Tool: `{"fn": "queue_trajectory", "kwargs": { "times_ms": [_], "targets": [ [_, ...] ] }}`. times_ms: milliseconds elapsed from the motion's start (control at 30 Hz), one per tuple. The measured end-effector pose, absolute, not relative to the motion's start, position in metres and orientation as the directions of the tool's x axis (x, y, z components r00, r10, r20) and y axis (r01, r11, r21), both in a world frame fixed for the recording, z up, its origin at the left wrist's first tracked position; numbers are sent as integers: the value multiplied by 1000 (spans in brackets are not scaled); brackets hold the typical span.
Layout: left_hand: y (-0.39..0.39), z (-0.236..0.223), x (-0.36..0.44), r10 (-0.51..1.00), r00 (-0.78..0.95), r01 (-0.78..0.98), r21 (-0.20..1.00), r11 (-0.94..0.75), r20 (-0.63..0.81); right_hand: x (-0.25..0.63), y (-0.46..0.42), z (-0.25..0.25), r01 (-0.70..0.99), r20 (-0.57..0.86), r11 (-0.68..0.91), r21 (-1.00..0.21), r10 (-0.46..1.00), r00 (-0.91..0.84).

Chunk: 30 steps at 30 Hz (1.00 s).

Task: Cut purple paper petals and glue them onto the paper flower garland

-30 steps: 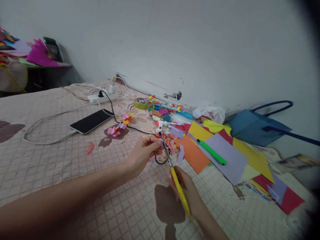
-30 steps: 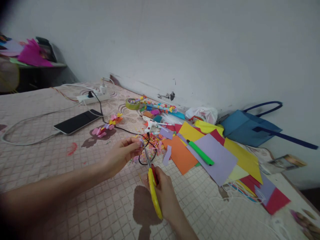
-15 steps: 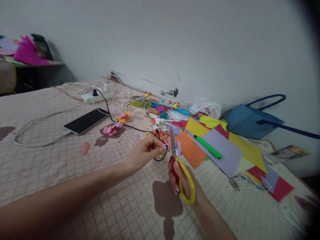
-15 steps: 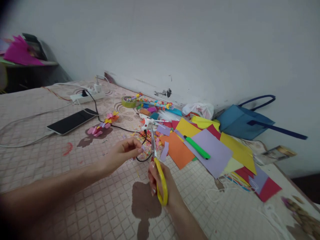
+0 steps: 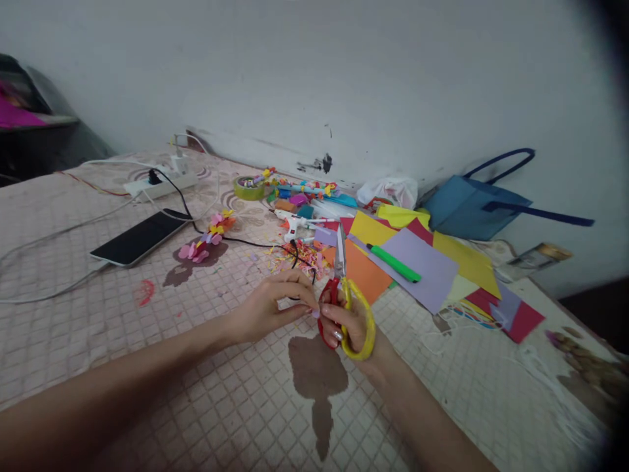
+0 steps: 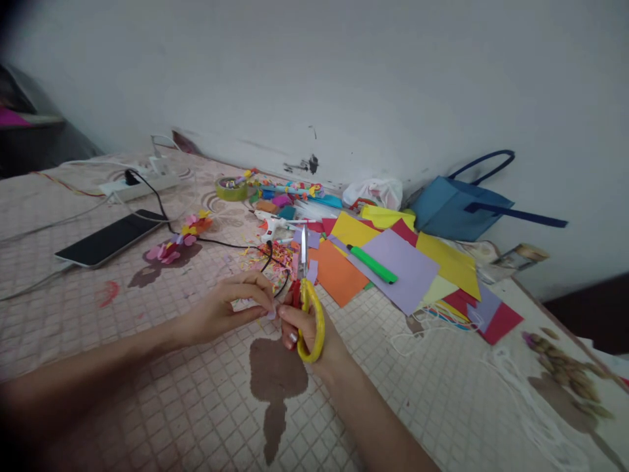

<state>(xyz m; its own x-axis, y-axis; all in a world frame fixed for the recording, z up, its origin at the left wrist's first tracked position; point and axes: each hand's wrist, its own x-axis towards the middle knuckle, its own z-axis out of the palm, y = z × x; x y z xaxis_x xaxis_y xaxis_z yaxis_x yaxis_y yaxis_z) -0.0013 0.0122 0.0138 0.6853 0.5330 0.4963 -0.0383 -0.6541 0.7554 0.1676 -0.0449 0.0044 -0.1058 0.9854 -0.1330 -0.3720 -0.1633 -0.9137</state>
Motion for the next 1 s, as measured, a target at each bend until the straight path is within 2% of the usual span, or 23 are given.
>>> {"fn": "queue_trajectory", "kwargs": {
  "times_ms": [100,200,300,400,567,800,1000],
  "targets": [
    [12,13,0,599,681,-34,836,-548,420,167,-46,5,-341,-141,-151,-928,989,-54],
    [10,11,3,720,653,2,950,-311,234,167,-47,6,-247,-126,-113,-962,991,35],
    [7,6,6,720,694,38,997,-65,20,167,-48,7,-58,-40,-33,-998,991,127],
    [5,2,8,702,706,55,996,75,-92,165,-49,5,71,33,23,-997,989,147],
    [8,9,7,741,666,-29,990,141,-86,165,-52,5,123,21,6,-992,992,124],
    [28,23,-5,860,511,-221,966,133,-2,168,-57,0,199,-62,-43,-979,994,-91],
    [35,30,-11,895,444,-308,944,117,34,170,-56,-6,328,-107,-67,-942,988,-107]
  ]
}}
